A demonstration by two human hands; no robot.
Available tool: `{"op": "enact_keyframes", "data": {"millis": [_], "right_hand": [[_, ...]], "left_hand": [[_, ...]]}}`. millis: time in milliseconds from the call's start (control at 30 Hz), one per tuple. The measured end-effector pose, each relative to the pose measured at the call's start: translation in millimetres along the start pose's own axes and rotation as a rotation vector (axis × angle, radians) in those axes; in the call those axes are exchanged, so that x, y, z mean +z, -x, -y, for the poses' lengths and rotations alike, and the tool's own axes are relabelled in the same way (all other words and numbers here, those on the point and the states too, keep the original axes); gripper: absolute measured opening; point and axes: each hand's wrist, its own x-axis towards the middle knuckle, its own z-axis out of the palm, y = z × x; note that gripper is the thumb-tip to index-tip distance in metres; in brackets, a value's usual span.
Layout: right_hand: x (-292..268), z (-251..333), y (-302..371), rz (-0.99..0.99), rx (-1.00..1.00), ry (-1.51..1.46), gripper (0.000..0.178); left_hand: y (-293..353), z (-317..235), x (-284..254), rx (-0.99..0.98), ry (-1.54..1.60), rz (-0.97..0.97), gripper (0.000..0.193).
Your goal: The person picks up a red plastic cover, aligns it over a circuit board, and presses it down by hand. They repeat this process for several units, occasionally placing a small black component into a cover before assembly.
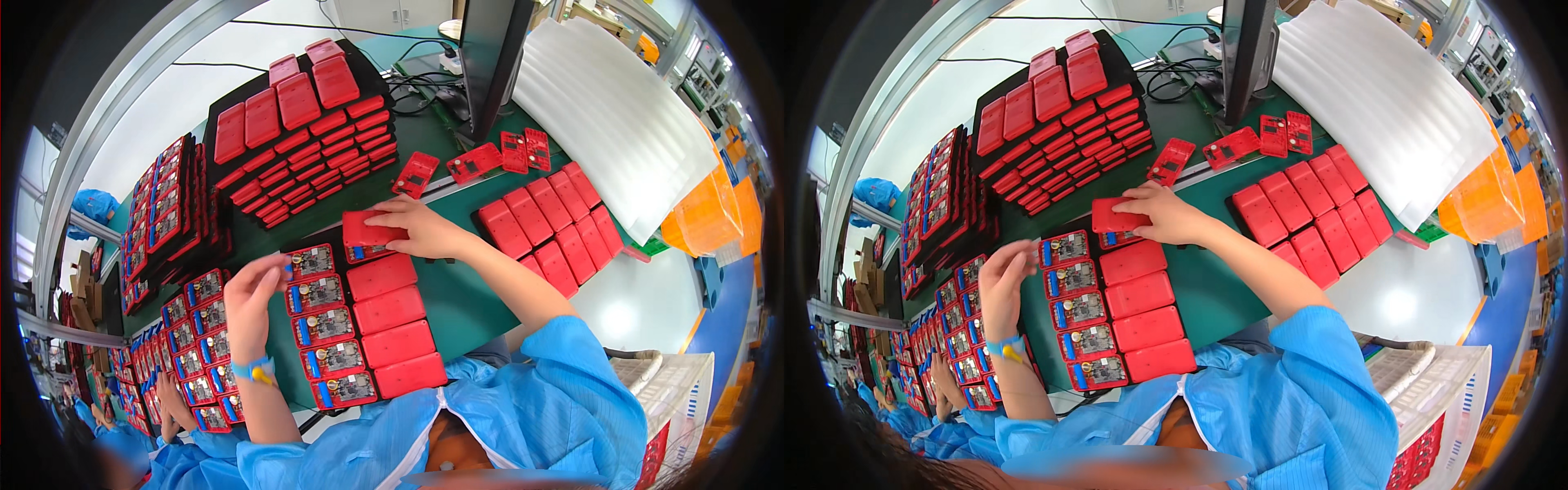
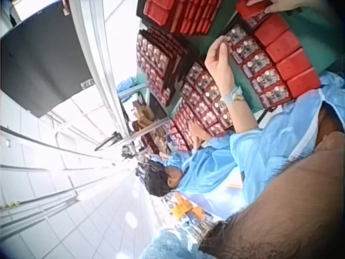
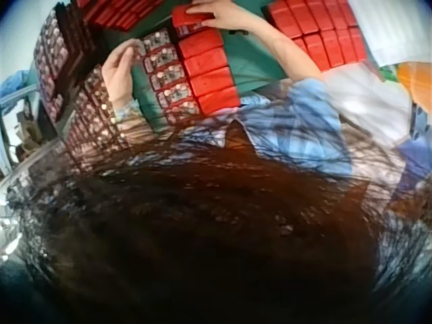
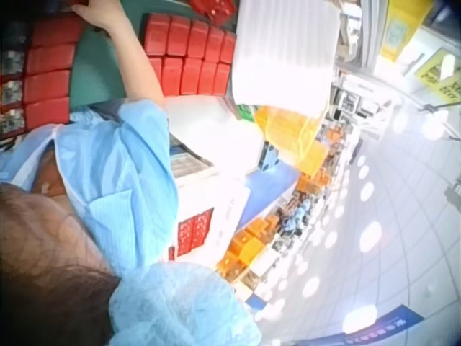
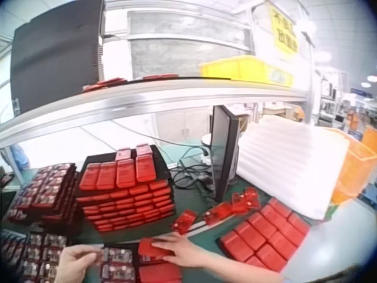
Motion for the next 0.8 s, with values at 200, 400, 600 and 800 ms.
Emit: {"op": "enact_keyframes", "data": {"millis": [200, 400, 600, 800], "right_hand": [[4.9, -6.3, -19.4, 0.198, -0.057, 0.269, 0.052], [-26.2, -9.6, -24.8, -0.106, 0.116, -0.004, 0.055], [-37.6, -11.5, -5.0, -0.093, 0.156, -0.049, 0.057], [-42.3, -9.0, 13.3, -0.121, 0.209, -0.068, 0.056]], "left_hand": [[-42.4, 61.8, 2.2, 0.027, -0.369, 0.028, 0.019], [-58.9, 80.7, 38.8, 0.341, -0.617, 0.188, 0.016], [-72.8, 103.5, 60.0, 0.369, -0.66, 0.26, 0.022], [-71.7, 118.3, 60.9, 0.365, -0.641, 0.276, 0.029]]}}
